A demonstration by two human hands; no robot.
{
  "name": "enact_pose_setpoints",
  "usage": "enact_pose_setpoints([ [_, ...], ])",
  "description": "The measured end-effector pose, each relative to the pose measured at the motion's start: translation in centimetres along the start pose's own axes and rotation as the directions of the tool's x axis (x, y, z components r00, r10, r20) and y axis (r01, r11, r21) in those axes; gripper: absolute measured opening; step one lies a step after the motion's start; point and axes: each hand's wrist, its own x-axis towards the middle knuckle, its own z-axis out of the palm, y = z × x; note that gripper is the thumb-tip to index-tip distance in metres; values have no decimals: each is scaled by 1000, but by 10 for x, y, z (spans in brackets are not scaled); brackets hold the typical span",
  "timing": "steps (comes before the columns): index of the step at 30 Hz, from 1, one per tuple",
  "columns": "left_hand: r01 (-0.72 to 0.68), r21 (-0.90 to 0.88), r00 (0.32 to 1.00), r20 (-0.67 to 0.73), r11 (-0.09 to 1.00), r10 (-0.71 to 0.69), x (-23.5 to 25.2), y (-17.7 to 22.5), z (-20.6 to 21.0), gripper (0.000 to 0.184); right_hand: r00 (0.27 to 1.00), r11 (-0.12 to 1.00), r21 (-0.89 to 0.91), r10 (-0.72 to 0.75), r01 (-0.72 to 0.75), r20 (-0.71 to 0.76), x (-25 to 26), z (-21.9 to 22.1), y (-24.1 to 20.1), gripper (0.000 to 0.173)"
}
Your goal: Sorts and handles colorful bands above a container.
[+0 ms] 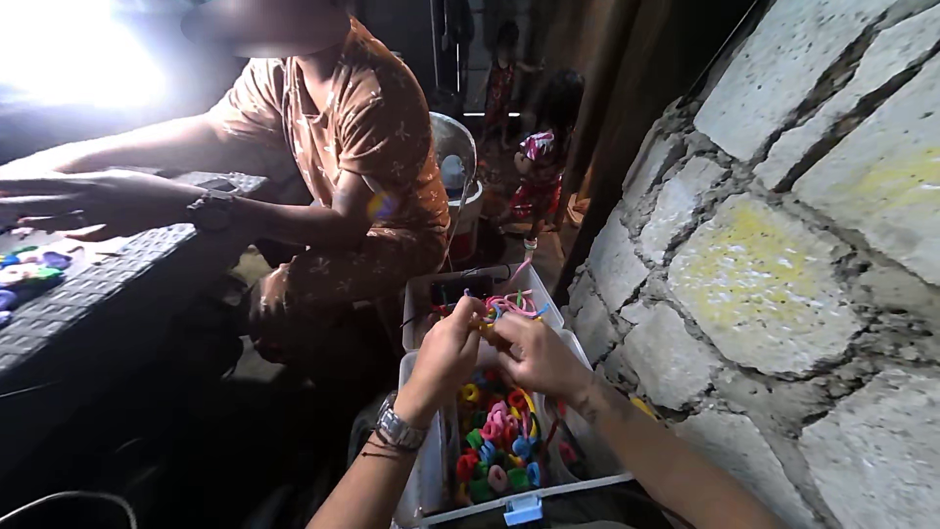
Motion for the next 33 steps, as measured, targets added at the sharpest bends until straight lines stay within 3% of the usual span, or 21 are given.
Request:
enact_pose_setpoints([
  [2,-31,-60,999,3,998,31,0,-2,0,28,995,999,-37,-23,19,-94,0,-1,4,18],
  [5,-94,-142,995,12,985,97,2,-6,1,30,988,971,-237,4,-41,-152,0,-1,6,21],
  [7,-146,-179,985,62,973,159,2,-4,1,31,974,973,-206,55,-102,-220,1,2,6,25],
  [8,-165,-179,979,89,970,183,2,-3,3,32,965,986,-116,91,-122,-247,2,3,7,28],
  [10,-169,-125,972,142,978,186,1,1,5,36,958,953,262,208,-153,-197,3,-2,4,34],
  [12,-162,-55,970,176,985,169,0,3,6,41,956,743,646,286,-176,-68,5,-10,-1,38],
  [15,-192,-57,966,164,980,199,-2,3,6,51,927,392,905,375,-167,8,6,-15,-4,18],
  [17,-218,-199,964,110,956,242,-1,2,8,48,925,304,938,377,-168,43,5,-17,-2,23],
  [21,-238,-347,971,-78,907,225,0,4,8,21,920,293,937,387,-192,68,3,-17,1,27],
  [24,-368,-482,930,-210,795,302,2,-8,7,16,878,183,968,475,-170,64,3,-18,0,32],
  [26,-399,-545,908,-125,737,400,2,-13,2,21,845,101,982,529,-159,82,4,-18,0,37],
  [30,-411,-307,863,172,858,475,0,-5,3,23,784,16,992,614,-124,89,9,-19,-1,40],
  [31,-409,-266,870,175,873,461,0,-4,5,25,778,10,993,622,-119,87,9,-19,0,39],
  [33,-384,-277,910,47,881,411,0,-4,6,30,787,33,993,613,-112,68,8,-21,2,38],
])
